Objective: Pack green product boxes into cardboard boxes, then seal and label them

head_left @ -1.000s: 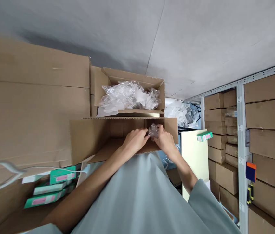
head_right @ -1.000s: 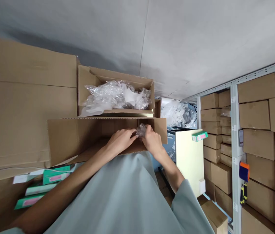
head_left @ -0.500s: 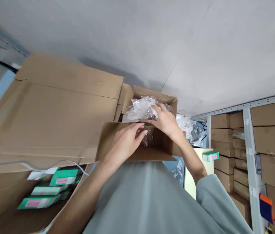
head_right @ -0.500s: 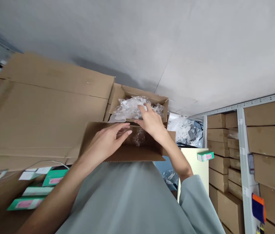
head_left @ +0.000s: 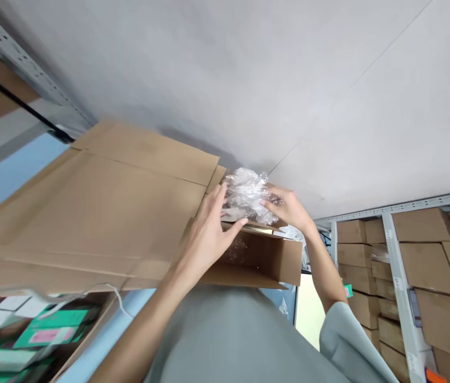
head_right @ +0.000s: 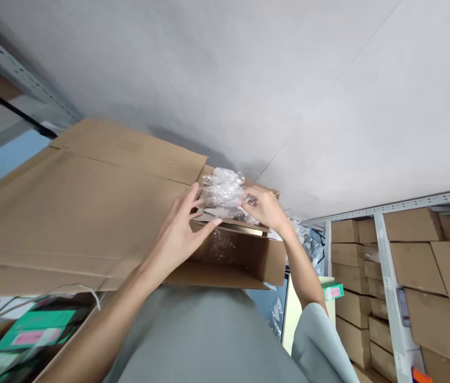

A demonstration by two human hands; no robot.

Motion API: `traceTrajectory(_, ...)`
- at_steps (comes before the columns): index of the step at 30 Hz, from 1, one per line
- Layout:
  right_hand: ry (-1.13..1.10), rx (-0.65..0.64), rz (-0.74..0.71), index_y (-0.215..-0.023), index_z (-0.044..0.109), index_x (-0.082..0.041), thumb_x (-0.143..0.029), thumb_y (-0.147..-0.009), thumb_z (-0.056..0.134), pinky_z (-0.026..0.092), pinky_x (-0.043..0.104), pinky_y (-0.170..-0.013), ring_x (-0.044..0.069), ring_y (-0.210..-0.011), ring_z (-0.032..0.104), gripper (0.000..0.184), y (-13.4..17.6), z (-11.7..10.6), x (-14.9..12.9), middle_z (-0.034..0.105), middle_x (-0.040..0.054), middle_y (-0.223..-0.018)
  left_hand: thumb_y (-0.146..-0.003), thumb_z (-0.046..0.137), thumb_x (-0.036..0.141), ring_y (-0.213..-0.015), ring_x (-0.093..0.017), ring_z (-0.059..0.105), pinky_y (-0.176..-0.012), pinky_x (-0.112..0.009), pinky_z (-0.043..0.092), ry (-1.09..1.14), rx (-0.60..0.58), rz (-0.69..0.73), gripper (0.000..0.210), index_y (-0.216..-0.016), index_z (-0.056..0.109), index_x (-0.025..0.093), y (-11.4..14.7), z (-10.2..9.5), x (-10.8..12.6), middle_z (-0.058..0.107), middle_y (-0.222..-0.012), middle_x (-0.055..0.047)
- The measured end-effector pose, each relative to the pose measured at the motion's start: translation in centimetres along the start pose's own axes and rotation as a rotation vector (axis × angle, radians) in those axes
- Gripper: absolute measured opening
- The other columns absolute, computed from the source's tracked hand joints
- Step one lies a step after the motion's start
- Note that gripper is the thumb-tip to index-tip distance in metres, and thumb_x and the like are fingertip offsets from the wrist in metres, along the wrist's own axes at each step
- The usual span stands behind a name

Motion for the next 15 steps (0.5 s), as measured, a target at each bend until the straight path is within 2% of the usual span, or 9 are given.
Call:
traceTrajectory(1,-0.095,-0.001,-0.039,-0.117,0.08,-0.021,-0.037,-0.109,0.07,0.058,0.035,-0.1,0.024,-0.105,0.077,0.021,0.7,-0.5,-0.9,0.082,0.0063,-0.114,-0.104,0.068,0.052,-0.15,-0.033,0.063,-0.112,-0.044,0.063,0.021,-0.025,0.046,0.093,-0.181,0.02,0.034,-0.5,0.4,1.1,0.035,-0.185,-0.015)
traceTrajectory(3,-0.23,-0.005,-0.098,-0.114,0.08,-0.02,-0.043,-0.112,0.067,0.059,0.035,-0.097,0.023,-0.101,0.075,0.026,2.2,-1.1,-2.5,0.081,0.0053,-0.108,-0.103,0.072,0.051,-0.164,-0.036,0.048,-0.121,-0.047,0.058,0.023,-0.079,0.125,0.093,-0.181,0.023,0.038,-1.4,1.1,3.1,0.029,-0.188,-0.011)
traceTrajectory(5,-0.281,0.022,-0.144,-0.111,0.08,-0.02,-0.046,-0.113,0.065,0.059,0.037,-0.1,0.024,-0.106,0.075,0.029,3.6,-1.5,-3.5,0.08,0.0065,-0.111,-0.102,0.074,0.049,-0.169,-0.037,0.039,-0.128,-0.05,0.05,0.021,-0.125,0.171,0.086,-0.177,0.035,0.038,-1.9,1.6,4.3,0.035,-0.186,-0.009)
traceTrajectory(7,-0.252,0.104,-0.187,-0.108,0.08,-0.021,-0.046,-0.113,0.067,0.059,0.041,-0.105,0.026,-0.112,0.073,0.029,5.0,-2.1,-4.1,0.078,0.0081,-0.115,-0.102,0.072,0.046,-0.161,-0.035,0.052,-0.126,-0.049,0.052,0.072,-0.189,0.181,0.072,-0.169,0.049,0.033,-2.3,2.4,4.8,0.053,-0.175,-0.01)
traceTrajectory(10,-0.079,0.296,-0.178,-0.11,0.08,-0.023,-0.047,-0.107,0.076,0.059,0.047,-0.108,0.029,-0.119,0.07,0.025,6.9,-3.5,-4.0,0.074,0.011,-0.12,-0.105,0.061,0.044,-0.124,-0.03,0.077,-0.107,-0.044,0.064,0.191,-0.305,0.135,0.05,-0.149,0.066,0.023,-2.5,3.9,4.7,0.079,-0.138,-0.011)
traceTrajectory(12,0.043,0.342,-0.115,-0.128,0.076,-0.026,-0.047,-0.102,0.082,0.058,0.052,-0.114,0.032,-0.134,0.065,0.034,7.8,-3.9,-3.6,0.069,0.0144,-0.138,-0.105,0.057,0.05,-0.106,-0.029,0.08,-0.099,-0.044,0.066,0.257,-0.334,0.085,0.043,-0.13,0.074,0.019,-2.5,4.7,4.6,0.084,-0.115,-0.01)
traceTrajectory(13,0.08,0.314,-0.076,-0.141,0.07,-0.027,-0.046,-0.101,0.084,0.056,0.054,-0.118,0.033,-0.143,0.06,0.047,8.0,-3.6,-3.4,0.063,0.0158,-0.152,-0.105,0.058,0.054,-0.103,-0.03,0.08,-0.1,-0.045,0.065,0.295,-0.339,0.06,0.044,-0.12,0.076,0.018,-2.6,5.0,4.5,0.085,-0.107,-0.01)
traceTrajectory(15,0.104,0.192,0.001,-0.167,0.05,-0.031,-0.041,-0.1,0.084,0.053,0.054,-0.124,0.033,-0.156,0.052,0.075,8.2,-2.3,-2.8,0.049,0.0154,-0.171,-0.102,0.062,0.064,-0.104,-0.031,0.08,-0.106,-0.048,0.064,0.409,-0.364,-0.01,0.049,-0.109,0.078,0.018,-2.5,5.6,4.5,0.085,-0.103,-0.011)
Point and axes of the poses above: each hand's wrist, its own y-axis away from the middle knuckle, its own z-axis out of the palm, x = y × z, the point moved 10 cm from there along -y, towards the middle knuckle
